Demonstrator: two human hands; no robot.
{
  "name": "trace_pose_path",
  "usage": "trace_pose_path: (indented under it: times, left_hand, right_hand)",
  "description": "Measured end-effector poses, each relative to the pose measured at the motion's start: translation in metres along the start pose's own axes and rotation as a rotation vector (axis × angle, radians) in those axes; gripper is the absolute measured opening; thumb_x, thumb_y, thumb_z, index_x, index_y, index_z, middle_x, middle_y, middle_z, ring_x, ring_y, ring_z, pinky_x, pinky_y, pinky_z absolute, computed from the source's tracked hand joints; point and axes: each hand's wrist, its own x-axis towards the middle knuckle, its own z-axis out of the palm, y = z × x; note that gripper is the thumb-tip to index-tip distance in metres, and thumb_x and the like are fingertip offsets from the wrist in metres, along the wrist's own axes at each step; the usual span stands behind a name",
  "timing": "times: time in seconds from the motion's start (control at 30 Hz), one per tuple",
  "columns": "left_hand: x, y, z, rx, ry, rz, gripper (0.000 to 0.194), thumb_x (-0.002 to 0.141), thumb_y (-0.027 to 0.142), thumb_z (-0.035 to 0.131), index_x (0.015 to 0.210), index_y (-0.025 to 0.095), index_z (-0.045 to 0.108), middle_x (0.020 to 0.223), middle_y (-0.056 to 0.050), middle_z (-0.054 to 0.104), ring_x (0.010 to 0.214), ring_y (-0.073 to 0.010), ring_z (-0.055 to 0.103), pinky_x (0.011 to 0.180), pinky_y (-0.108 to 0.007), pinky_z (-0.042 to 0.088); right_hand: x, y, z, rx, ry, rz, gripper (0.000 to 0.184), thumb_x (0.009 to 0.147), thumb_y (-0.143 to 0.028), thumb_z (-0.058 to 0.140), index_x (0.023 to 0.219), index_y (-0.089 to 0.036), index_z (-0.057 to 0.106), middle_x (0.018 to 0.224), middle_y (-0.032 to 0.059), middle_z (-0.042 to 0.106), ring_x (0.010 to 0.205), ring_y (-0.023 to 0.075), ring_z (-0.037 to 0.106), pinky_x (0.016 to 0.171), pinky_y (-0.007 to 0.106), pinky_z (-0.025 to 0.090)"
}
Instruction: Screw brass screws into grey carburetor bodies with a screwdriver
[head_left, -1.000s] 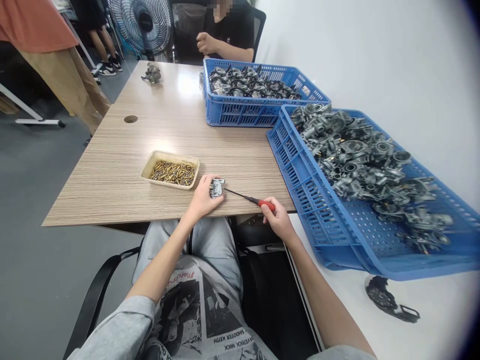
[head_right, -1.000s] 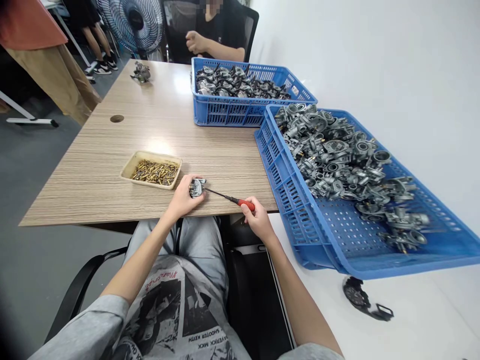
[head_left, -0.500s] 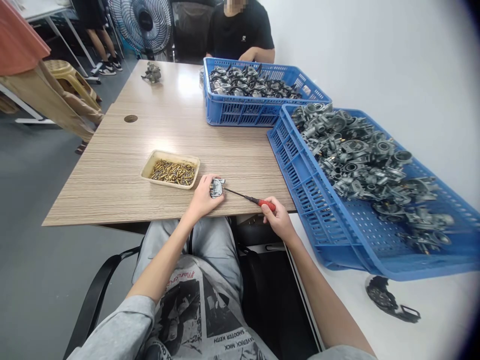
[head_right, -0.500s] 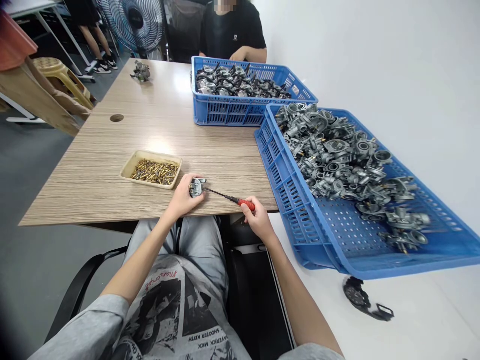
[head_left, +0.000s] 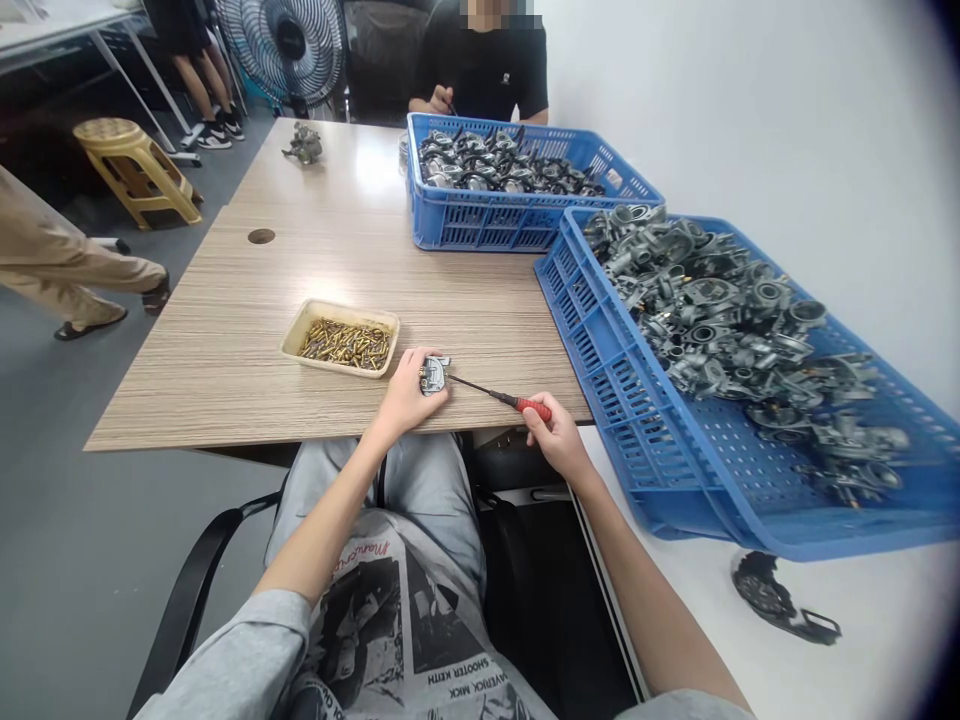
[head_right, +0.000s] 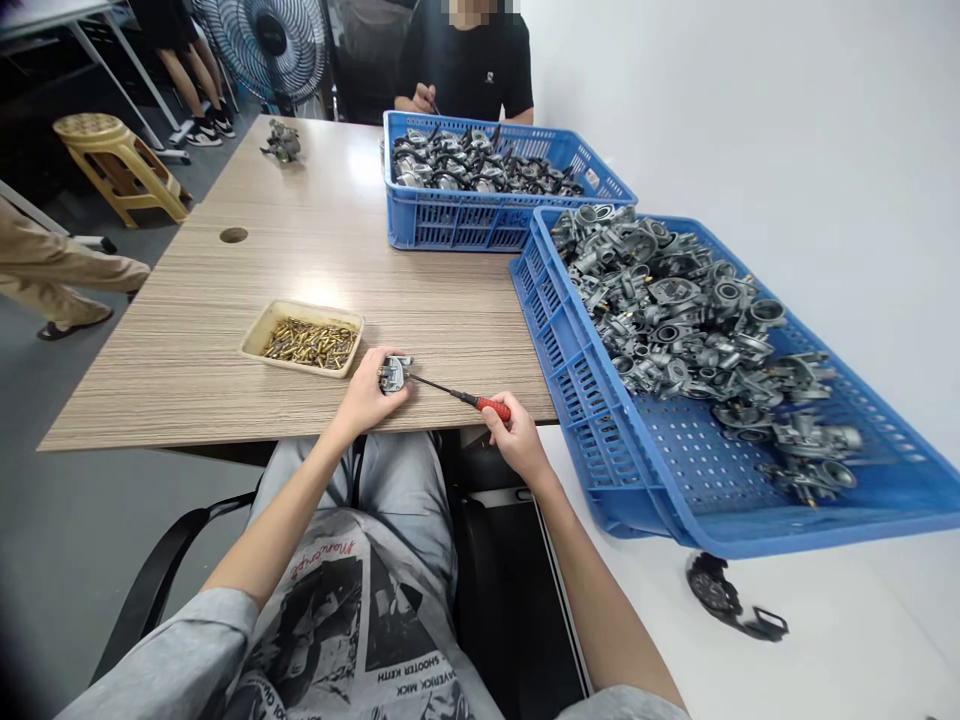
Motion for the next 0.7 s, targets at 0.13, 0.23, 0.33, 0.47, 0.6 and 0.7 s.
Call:
trace_pose_path:
  times: [0.13,0.23,0.33,0.47,0.6,0.7]
  left_hand:
    - [0.0000,0.0001,-0.0002,0.000,-0.002,-0.005,0.045,0.079,0.012,0.071,0.121,0.023,0.057,0.120,-0.006,0.062,0.118,-0.0241,0.061,0.109,-0.039,0.049]
    - [0.0000,0.0001,-0.0003,0.007,-0.008,-0.011,0.045,0.080,0.013,0.071,0.121,0.023,0.057,0.120,-0.006,0.062,0.118,-0.0244,0.061,0.109,-0.040,0.049]
    - [0.0000,0.0003,-0.0004,0.008,-0.007,-0.009,0.044,0.081,0.014,0.071,0.121,0.023,0.056,0.121,-0.007,0.062,0.119,-0.0248,0.061,0.110,-0.040,0.049]
    - [0.0000,0.0006,-0.0003,0.013,-0.006,-0.014,0.045,0.080,0.014,0.071,0.121,0.024,0.057,0.121,-0.007,0.062,0.119,-0.0250,0.061,0.109,-0.040,0.049]
    - [0.0001,0.0008,-0.0003,0.018,-0.008,-0.022,0.046,0.079,0.013,0.072,0.121,0.023,0.056,0.121,-0.007,0.062,0.119,-0.0248,0.062,0.109,-0.040,0.050]
    - [0.0003,0.0008,-0.0002,0.020,-0.011,-0.021,0.045,0.079,0.013,0.071,0.121,0.023,0.056,0.121,-0.007,0.063,0.119,-0.0249,0.062,0.110,-0.040,0.049]
  right_hand:
    - [-0.0001,-0.0007,0.0007,0.006,0.004,0.006,0.043,0.098,-0.067,0.058,0.096,-0.024,0.053,0.064,-0.0058,0.052,0.051,0.0151,0.055,0.054,0.029,0.045]
    - [0.0001,-0.0018,0.0010,0.009,0.005,0.010,0.044,0.097,-0.068,0.058,0.095,-0.024,0.053,0.063,-0.0059,0.051,0.051,0.0152,0.055,0.053,0.029,0.044]
    - [0.0002,-0.0032,0.0008,0.004,0.006,0.012,0.044,0.097,-0.068,0.059,0.095,-0.024,0.053,0.062,-0.0057,0.052,0.050,0.0155,0.055,0.054,0.029,0.045]
    - [0.0000,-0.0045,0.0008,0.005,0.005,0.019,0.045,0.096,-0.070,0.058,0.095,-0.025,0.053,0.061,-0.0056,0.052,0.051,0.0163,0.055,0.054,0.030,0.045]
    - [-0.0004,-0.0048,0.0011,0.004,0.008,0.018,0.046,0.096,-0.070,0.058,0.094,-0.025,0.053,0.061,-0.0058,0.052,0.050,0.0162,0.054,0.054,0.030,0.045]
    - [-0.0006,-0.0053,0.0012,-0.001,0.008,0.013,0.045,0.097,-0.069,0.058,0.093,-0.025,0.053,0.061,-0.0057,0.051,0.051,0.0161,0.054,0.055,0.030,0.045]
